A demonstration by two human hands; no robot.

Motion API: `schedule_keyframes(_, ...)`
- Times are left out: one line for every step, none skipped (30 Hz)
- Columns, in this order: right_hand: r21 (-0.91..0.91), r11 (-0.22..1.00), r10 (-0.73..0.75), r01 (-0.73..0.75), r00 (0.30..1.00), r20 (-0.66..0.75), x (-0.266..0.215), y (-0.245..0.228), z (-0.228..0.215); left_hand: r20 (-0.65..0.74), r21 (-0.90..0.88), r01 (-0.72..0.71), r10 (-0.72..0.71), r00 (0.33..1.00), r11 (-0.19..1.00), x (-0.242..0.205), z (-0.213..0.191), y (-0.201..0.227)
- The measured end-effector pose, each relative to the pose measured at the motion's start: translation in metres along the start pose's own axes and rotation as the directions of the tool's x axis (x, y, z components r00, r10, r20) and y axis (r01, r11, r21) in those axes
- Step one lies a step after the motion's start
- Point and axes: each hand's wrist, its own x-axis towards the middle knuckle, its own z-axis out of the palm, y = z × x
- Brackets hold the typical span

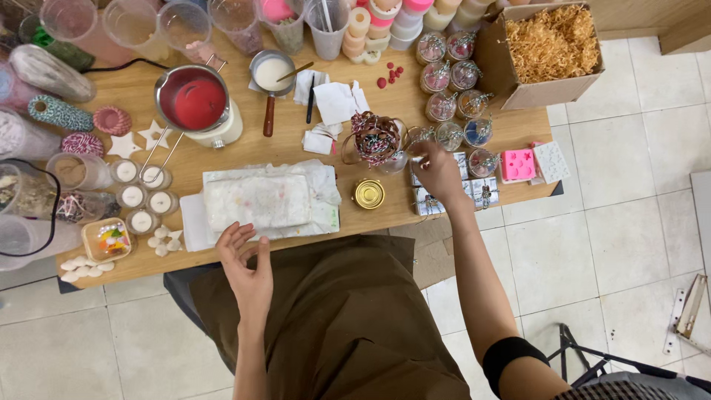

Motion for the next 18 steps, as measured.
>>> schedule_keyframes(-0.120, 0.991, 0.071, -0.056, 0.989, 0.131, -0.009, 0.000, 0.008, 0.011, 0.013, -0.003, 0.003, 1.000, 1.000, -0.002, 0.000, -0.001)
schedule_keyframes(-0.245, 0.965, 0.153, -0.090, 0.956, 0.250, -0.016, 0.000, 0.016, 0.020, 0.025, -0.006, 0.006, 1.000, 1.000, -0.003, 0.002, -0.002)
schedule_keyframes(-0.370, 0.923, 0.244, -0.105, 0.903, 0.353, -0.024, -0.002, 0.025, 0.029, 0.037, -0.010, 0.008, 1.000, 0.999, -0.004, 0.002, -0.003)
schedule_keyframes(-0.388, 0.918, 0.241, -0.085, 0.896, 0.374, -0.034, -0.005, 0.038, 0.035, 0.028, -0.011, 0.010, 0.999, 1.000, -0.005, 0.003, -0.002)
schedule_keyframes(-0.405, 0.912, 0.238, -0.064, 0.887, 0.395, -0.044, -0.010, 0.054, 0.042, 0.018, -0.012, 0.011, 0.999, 1.000, -0.007, 0.004, -0.002)
schedule_keyframes(-0.396, 0.918, 0.154, 0.002, 0.920, 0.360, -0.053, -0.012, 0.066, 0.047, 0.006, -0.014, 0.014, 0.999, 1.000, -0.008, 0.006, -0.001)
schedule_keyframes(-0.390, 0.918, 0.067, 0.069, 0.944, 0.324, -0.061, -0.014, 0.078, 0.046, 0.003, -0.022, 0.022, 0.999, 1.000, -0.007, 0.008, -0.001)
schedule_keyframes(-0.387, 0.913, -0.015, 0.132, 0.957, 0.290, -0.068, -0.012, 0.088, 0.048, 0.000, -0.023, 0.023, 0.999, 1.000, -0.009, 0.010, -0.002)
schedule_keyframes(-0.353, 0.926, -0.059, 0.135, 0.974, 0.219, -0.071, -0.009, 0.098, 0.050, -0.004, -0.024, 0.024, 0.998, 1.000, -0.012, 0.012, -0.002)
schedule_keyframes(-0.316, 0.938, -0.101, 0.142, 0.985, 0.144, -0.071, -0.007, 0.109, 0.054, -0.011, -0.027, 0.027, 0.998, 1.000, -0.014, 0.014, -0.002)
schedule_keyframes(-0.278, 0.949, -0.139, 0.151, 0.988, 0.065, -0.071, -0.005, 0.117, 0.057, -0.018, -0.030, 0.031, 0.998, 0.999, -0.015, 0.015, -0.002)
schedule_keyframes(-0.297, 0.949, -0.093, 0.109, 0.993, 0.068, -0.068, -0.003, 0.125, 0.059, -0.025, -0.038, 0.039, 0.997, 0.999, -0.016, 0.016, -0.002)
schedule_keyframes(-0.317, 0.946, -0.047, 0.067, 0.996, 0.070, -0.063, -0.001, 0.131, 0.061, -0.028, -0.033, 0.035, 0.997, 0.999, -0.017, 0.017, -0.001)
schedule_keyframes(-0.335, 0.942, -0.002, 0.025, 0.998, 0.070, -0.057, 0.000, 0.137, 0.063, -0.030, -0.030, 0.032, 0.998, 0.999, -0.017, 0.018, -0.001)
schedule_keyframes(-0.357, 0.934, 0.007, 0.020, 0.997, 0.076, -0.053, 0.002, 0.140, 0.064, -0.033, -0.027, 0.029, 0.998, 0.999, -0.017, 0.018, -0.002)
schedule_keyframes(-0.376, 0.926, 0.018, 0.014, 0.996, 0.083, -0.050, 0.004, 0.143, 0.063, -0.031, -0.023, 0.025, 0.998, 0.999, -0.018, 0.016, -0.002)
schedule_keyframes(-0.396, 0.918, 0.029, 0.009, 0.995, 0.091, -0.049, 0.005, 0.145, 0.063, -0.029, -0.019, 0.021, 0.998, 0.999, -0.018, 0.014, -0.003)
schedule_keyframes(-0.396, 0.918, 0.047, -0.001, 0.993, 0.105, -0.047, 0.006, 0.145, 0.064, -0.030, -0.015, 0.017, 0.998, 0.999, -0.019, 0.013, -0.005)
